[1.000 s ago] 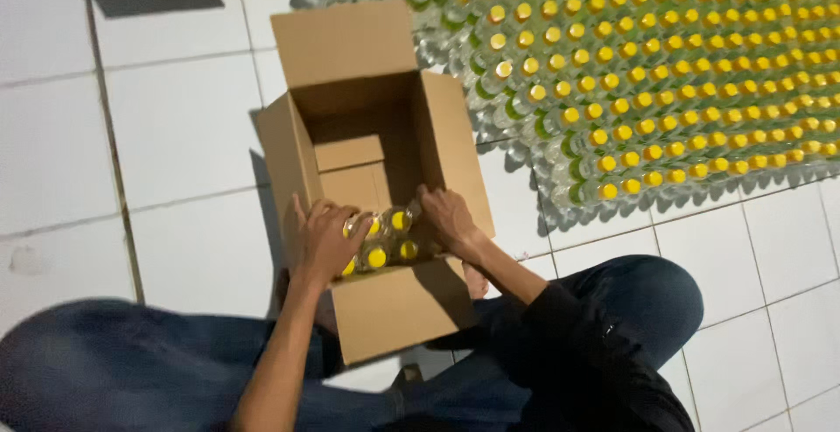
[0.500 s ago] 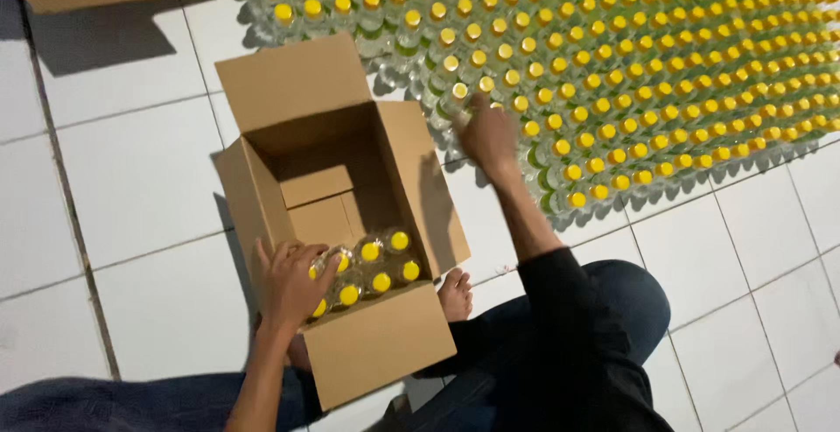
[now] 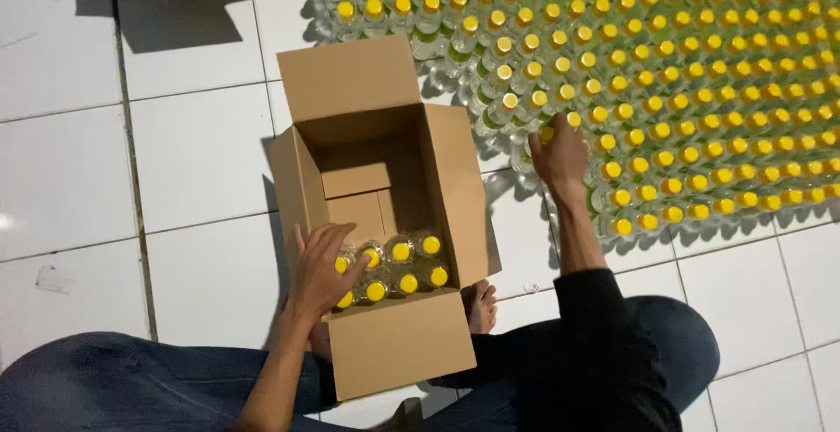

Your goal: The person puts bottles into a cardboard box by hand and moves the filled box aside.

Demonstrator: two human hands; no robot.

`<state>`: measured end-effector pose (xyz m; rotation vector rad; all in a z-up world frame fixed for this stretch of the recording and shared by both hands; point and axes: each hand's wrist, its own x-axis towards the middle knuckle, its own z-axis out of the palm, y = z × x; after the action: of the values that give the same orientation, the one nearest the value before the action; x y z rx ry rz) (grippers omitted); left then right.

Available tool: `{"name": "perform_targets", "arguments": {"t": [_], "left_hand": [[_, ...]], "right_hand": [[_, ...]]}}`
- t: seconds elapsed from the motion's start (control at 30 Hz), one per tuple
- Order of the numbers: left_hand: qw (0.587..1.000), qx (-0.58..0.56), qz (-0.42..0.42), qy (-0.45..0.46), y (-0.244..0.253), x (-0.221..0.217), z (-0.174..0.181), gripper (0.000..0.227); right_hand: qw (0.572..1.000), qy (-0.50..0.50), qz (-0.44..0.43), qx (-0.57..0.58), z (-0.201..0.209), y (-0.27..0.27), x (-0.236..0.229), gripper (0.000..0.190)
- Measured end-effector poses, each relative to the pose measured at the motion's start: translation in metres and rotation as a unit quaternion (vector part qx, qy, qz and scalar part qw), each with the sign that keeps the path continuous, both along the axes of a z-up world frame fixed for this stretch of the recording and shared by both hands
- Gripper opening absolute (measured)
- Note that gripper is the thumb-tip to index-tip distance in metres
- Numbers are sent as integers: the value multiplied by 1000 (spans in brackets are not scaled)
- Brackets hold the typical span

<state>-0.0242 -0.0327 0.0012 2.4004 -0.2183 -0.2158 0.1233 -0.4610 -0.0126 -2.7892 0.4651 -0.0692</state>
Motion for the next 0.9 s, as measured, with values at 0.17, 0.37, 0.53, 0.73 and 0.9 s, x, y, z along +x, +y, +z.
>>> {"name": "perform_targets", "arguments": {"t": [0.17,0.37,0.53,0.73,0.9], "left_hand": [[998,-58,25,-8,1,-2,-5,87],[997,-75,16,-9,8,-7,-4,108],[996,-87,26,-23,7,-13,0,119],[986,-144,77,-35,17,-13,-23,122],[988,-111,93,60,16,-10,-16,141]], "right_hand": [[996,-29,77,-18,131,57,-16,36],[980,77,185,-17,154,172,-28,32],[943,87,320,0,21,257,-49,38],[886,195,417,58,-47,328,-80,38],[893,177,410,60,-48,333,-88,39]]}}
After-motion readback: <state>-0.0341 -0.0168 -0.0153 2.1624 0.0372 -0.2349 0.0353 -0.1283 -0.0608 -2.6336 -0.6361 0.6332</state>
